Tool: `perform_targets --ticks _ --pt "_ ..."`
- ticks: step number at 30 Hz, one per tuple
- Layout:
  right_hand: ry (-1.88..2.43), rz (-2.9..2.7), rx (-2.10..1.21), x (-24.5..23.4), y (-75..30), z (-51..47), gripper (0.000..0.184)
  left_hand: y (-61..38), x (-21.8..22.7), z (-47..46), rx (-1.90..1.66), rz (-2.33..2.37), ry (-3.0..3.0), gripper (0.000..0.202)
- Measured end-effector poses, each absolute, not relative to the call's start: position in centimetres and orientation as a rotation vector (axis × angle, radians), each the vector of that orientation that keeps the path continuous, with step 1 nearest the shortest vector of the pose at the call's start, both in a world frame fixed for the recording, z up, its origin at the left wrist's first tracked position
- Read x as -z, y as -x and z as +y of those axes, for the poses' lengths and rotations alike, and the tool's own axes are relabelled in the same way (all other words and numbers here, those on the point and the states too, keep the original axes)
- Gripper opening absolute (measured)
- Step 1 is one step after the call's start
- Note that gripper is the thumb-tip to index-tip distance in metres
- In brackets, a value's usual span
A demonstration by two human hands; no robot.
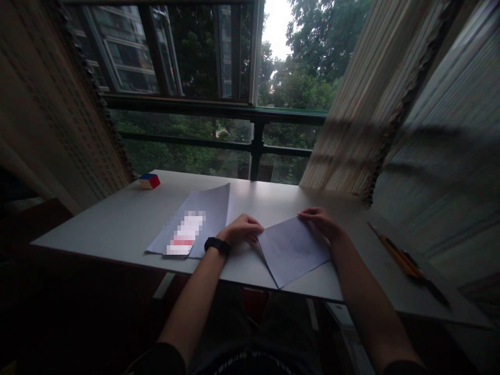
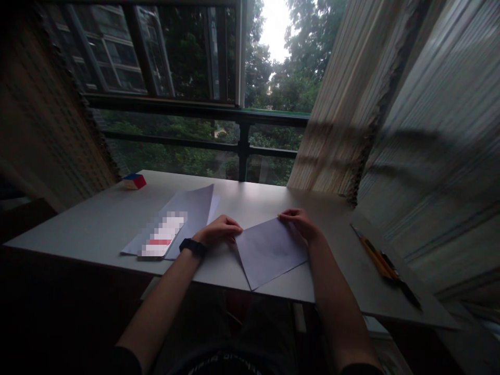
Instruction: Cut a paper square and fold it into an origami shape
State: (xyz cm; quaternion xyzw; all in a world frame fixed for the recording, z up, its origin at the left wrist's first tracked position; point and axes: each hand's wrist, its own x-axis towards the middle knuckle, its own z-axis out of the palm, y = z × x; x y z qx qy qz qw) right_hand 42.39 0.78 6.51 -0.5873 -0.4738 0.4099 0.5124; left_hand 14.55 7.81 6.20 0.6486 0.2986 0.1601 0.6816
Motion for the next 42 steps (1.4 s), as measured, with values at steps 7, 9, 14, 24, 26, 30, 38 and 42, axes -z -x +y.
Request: perform_targets --ticks 7,9,14,24,26,30,38,42 --pt "1.42 -1.047 -0.979 -6.0 -43.9 0.7 0.033 -14.3 -6.1 7.9 -0.348 0.636 -1.449 0.025" --pt "1.418 -1.022 -0.984 -6.0 -44.2 0.6 0.033 -14.3 -6.0 8.0 -0.371 0.623 -1.439 0.026" --pt "1.423 -1.015 -0.975 -6.2 -44.5 0.4 0.032 -14.5 -5.8 8.3 -0.507 0.636 -1.394 0.026" --pt "1.373 -1.021 -0.898 -6.2 -43.9 1.0 0.033 -15.0 -6.0 8.5 -0.721 0.723 -1.274 0.031" --pt "1.375 -1.016 -0.902 -6.2 -43.8 1.0 0.033 -15.0 -6.0 8.5 -0.739 0.739 -1.273 0.032" --pt "1.39 -1.018 -0.886 -6.3 -43.7 1.0 0.035 -15.1 -6.1 8.5 -0.779 0.767 -1.263 0.028" --pt "1.356 -0.893 -0.922 -6.2 -43.4 0.9 0.038 -15.4 -5.5 9.0 -0.923 0.823 -1.136 0.021" --pt "1.312 -0.919 -0.975 -6.3 -42.3 1.0 0.034 -15.7 -4.8 9.7 -0.982 0.842 -1.258 0.03"
